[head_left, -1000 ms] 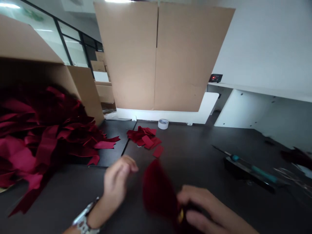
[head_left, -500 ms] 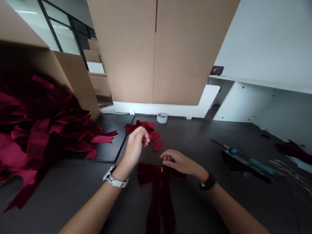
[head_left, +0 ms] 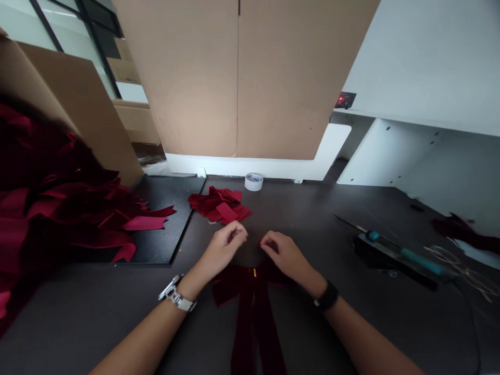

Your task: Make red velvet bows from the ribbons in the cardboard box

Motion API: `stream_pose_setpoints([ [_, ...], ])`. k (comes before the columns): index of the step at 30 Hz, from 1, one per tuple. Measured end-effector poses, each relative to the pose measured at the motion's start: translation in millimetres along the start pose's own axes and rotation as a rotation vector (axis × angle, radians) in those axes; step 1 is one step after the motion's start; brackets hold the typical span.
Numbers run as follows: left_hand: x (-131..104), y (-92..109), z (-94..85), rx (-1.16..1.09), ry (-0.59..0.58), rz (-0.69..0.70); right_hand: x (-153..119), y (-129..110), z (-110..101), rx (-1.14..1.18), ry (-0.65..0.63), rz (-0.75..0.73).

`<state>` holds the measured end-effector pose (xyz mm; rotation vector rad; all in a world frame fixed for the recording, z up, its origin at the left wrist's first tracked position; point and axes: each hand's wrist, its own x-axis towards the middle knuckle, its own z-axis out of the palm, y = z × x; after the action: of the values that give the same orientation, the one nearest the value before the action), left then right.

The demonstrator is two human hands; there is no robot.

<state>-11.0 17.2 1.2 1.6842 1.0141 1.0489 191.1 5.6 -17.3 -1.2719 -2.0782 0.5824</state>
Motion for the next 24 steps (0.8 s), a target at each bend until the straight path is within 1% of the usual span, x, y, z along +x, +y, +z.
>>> stream_pose_setpoints([
  [2,-3.3,0.6,4.7,0.025,-0.050,0.035,-2.0,-1.0,-4.7,0.333,0.059,0.111],
  [4,-6.3,1.9,9.9,-0.028,-0.118,0.029,-2.6,-3.0,-8.2,0.607,0.068,0.197],
  [6,-8.3,2.9,14.5,-0.149,-0.156,-0.026,-3.1,-5.8,-9.2,0.762,0.058,0.253],
  [8,-9.0,3.4,17.6,-0.256,-0.158,-0.084,-4.2,-8.9,-7.3,0.848,0.040,0.280],
  [10,-8.6,3.8,19.0,-0.301,-0.145,-0.098,-5.6,-11.6,-3.6,0.906,0.036,0.282],
  [15,-8.0,4.5,19.3,-0.307,-0.054,-0.023,-7.5,-17.2,2.7,0.920,0.060,0.300],
  [17,-8.9,4.5,19.5,-0.236,-0.024,-0.001,-7.4,-19.3,2.7,0.920,0.083,0.305],
  [20,-10.5,4.5,20.1,-0.070,0.015,0.058,-7.7,-23.0,1.9,0.936,0.092,0.290],
  [22,-11.3,4.2,20.8,-0.026,0.006,0.084,-8.3,-25.0,1.7,0.927,0.101,0.283],
  [24,-11.7,3.6,21.6,-0.052,-0.023,0.062,-9.1,-25.8,2.2,0.912,0.124,0.280],
])
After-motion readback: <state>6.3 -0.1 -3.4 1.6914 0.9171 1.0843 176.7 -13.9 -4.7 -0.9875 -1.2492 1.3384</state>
